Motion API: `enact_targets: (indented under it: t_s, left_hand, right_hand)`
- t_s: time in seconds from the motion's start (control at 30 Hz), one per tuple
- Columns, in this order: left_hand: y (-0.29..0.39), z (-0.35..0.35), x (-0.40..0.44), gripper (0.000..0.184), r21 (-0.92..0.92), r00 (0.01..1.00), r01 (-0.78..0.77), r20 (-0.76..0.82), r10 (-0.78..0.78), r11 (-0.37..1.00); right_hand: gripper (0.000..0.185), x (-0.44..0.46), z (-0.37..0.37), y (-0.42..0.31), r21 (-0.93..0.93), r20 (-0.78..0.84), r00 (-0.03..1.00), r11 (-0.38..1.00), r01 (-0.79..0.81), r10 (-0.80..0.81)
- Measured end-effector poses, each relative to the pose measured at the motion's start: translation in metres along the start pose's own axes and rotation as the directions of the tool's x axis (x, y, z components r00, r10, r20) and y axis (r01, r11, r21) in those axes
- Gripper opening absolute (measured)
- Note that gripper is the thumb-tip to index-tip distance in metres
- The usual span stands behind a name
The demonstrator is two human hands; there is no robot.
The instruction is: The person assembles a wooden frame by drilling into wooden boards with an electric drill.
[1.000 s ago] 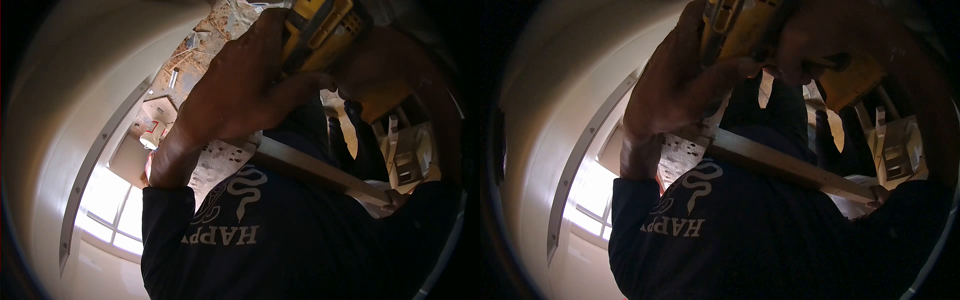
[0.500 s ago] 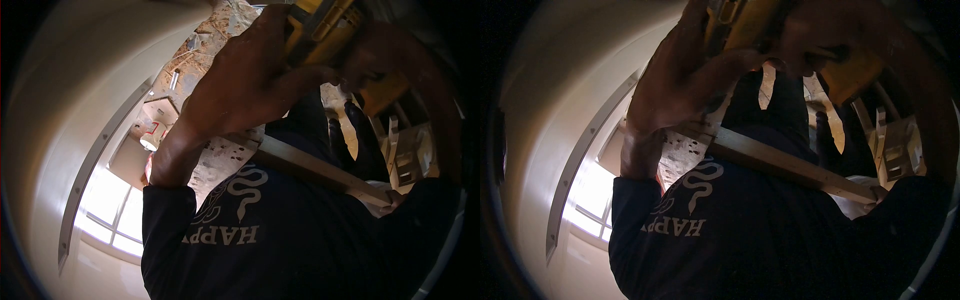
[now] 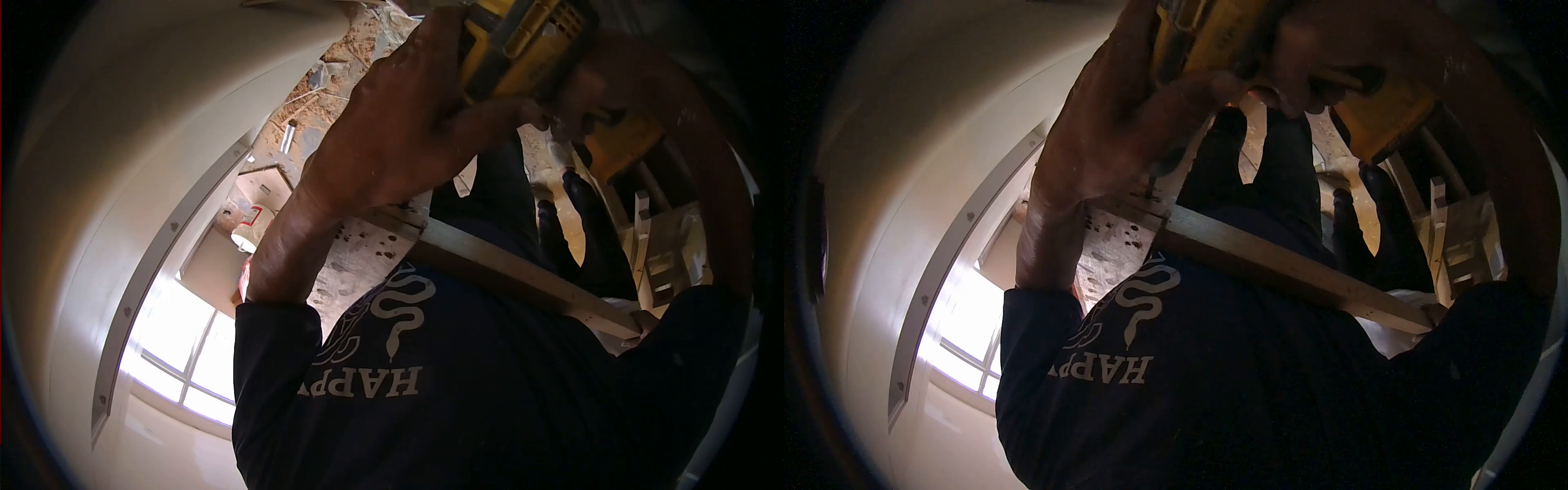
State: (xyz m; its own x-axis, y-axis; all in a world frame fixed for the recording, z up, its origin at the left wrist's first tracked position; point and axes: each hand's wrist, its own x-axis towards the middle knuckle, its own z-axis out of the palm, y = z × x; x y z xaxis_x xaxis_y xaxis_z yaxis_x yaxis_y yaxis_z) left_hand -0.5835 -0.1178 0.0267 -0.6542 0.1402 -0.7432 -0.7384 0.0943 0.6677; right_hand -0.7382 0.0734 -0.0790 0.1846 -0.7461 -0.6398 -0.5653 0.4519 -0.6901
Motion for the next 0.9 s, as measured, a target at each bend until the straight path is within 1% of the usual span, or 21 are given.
enact_targets:
  t_s: [0.03,0.07,0.1,0.17,0.2,0.23,0.27,0.3,0.37,0.47,0.57,0.63,0.67,0.7,0.73,0.8,0.83,0.87,0.9]
  left_hand:
    - [0.003,-0.007,-0.002,0.069,-0.050,0.997,-0.057,0.050,0.059,0.997]
    - [0.005,-0.007,-0.003,0.068,-0.051,0.995,-0.084,0.045,0.087,0.995]
    - [0.008,-0.007,-0.004,0.067,-0.052,0.993,-0.112,0.040,0.114,0.992]
    - [0.005,0.007,0.001,0.064,0.054,0.990,-0.126,-0.050,0.129,0.991]
    - [0.000,0.013,0.005,0.063,0.113,0.985,-0.139,-0.085,0.149,0.984]
    - [-0.017,0.015,0.013,0.062,0.185,0.976,-0.177,-0.096,0.197,0.967]
    - [-0.024,0.015,0.016,0.062,0.224,0.972,-0.192,-0.091,0.217,0.955]
    - [-0.025,0.015,0.017,0.061,0.262,0.968,-0.207,-0.085,0.236,0.943]
    - [-0.015,0.012,0.013,0.063,0.269,0.973,-0.198,-0.061,0.222,0.943]
    - [-0.020,0.014,0.014,0.066,0.284,0.967,-0.215,-0.075,0.245,0.934]
    - [-0.037,0.013,0.006,0.070,0.336,0.962,-0.211,-0.096,0.256,0.918]
    - [-0.051,0.006,-0.004,0.073,0.372,0.959,-0.205,-0.109,0.262,0.905]
    - [-0.056,-0.001,-0.011,0.070,0.423,0.969,-0.176,-0.083,0.232,0.889]
    - [-0.062,-0.007,-0.018,0.067,0.473,0.978,-0.151,-0.056,0.201,0.868]
    - [-0.066,-0.016,-0.027,0.060,0.553,0.992,-0.103,-0.007,0.128,0.827]
    - [-0.063,-0.020,-0.042,0.047,0.502,0.994,-0.012,0.096,-0.042,0.865]
    - [-0.062,-0.020,-0.046,0.041,0.480,0.981,0.037,0.150,-0.123,0.877]
    - [-0.062,-0.019,-0.048,0.040,0.477,0.974,0.051,0.168,-0.149,0.878]
    - [-0.064,-0.019,-0.049,0.039,0.473,0.967,0.066,0.187,-0.174,0.878]
  right_hand:
    - [0.017,0.001,0.003,0.011,-0.073,-0.014,0.995,0.992,0.100,-0.101]
    - [0.017,0.001,0.004,0.018,-0.149,-0.019,0.979,0.969,0.198,-0.203]
    - [0.018,0.000,0.002,0.013,-0.163,-0.023,0.980,0.968,0.189,-0.196]
    - [0.021,-0.002,-0.008,-0.007,-0.191,-0.031,0.983,0.967,0.172,-0.181]
    - [0.022,-0.003,-0.012,-0.017,-0.012,0.010,0.998,0.998,0.055,-0.055]
    - [0.022,-0.003,-0.017,-0.027,0.159,0.072,0.995,0.985,-0.073,0.062]
    - [0.023,-0.004,-0.020,-0.032,0.314,0.149,0.975,0.927,-0.205,0.165]
    - [0.024,-0.006,-0.021,-0.031,0.313,0.129,0.976,0.927,-0.207,0.174]
    - [0.025,-0.008,-0.017,-0.027,0.316,0.090,0.978,0.926,-0.206,0.187]
    - [0.026,0.004,0.001,0.026,0.454,0.080,0.997,0.891,-0.031,-0.006]
    - [0.027,-0.007,-0.021,-0.032,0.376,0.075,0.974,0.899,-0.224,0.212]
    - [0.027,-0.013,-0.026,-0.040,0.433,0.065,0.960,0.859,-0.272,0.271]
    - [0.028,-0.016,-0.026,-0.043,0.461,0.061,0.951,0.836,-0.296,0.303]
    - [0.028,-0.023,-0.022,-0.049,0.452,-0.027,0.964,0.863,-0.225,0.265]
    - [0.029,-0.033,-0.016,-0.056,0.435,-0.113,0.968,0.887,-0.153,0.223]
    - [0.029,-0.031,-0.011,-0.051,0.478,-0.105,0.968,0.865,-0.151,0.227]
    - [0.029,-0.019,-0.011,-0.033,0.535,-0.009,0.963,0.815,-0.223,0.269]
    - [0.028,-0.013,-0.012,-0.024,0.582,0.090,0.949,0.757,-0.298,0.303]
    - [0.028,-0.019,-0.010,-0.033,0.539,-0.028,0.957,0.811,-0.230,0.289]
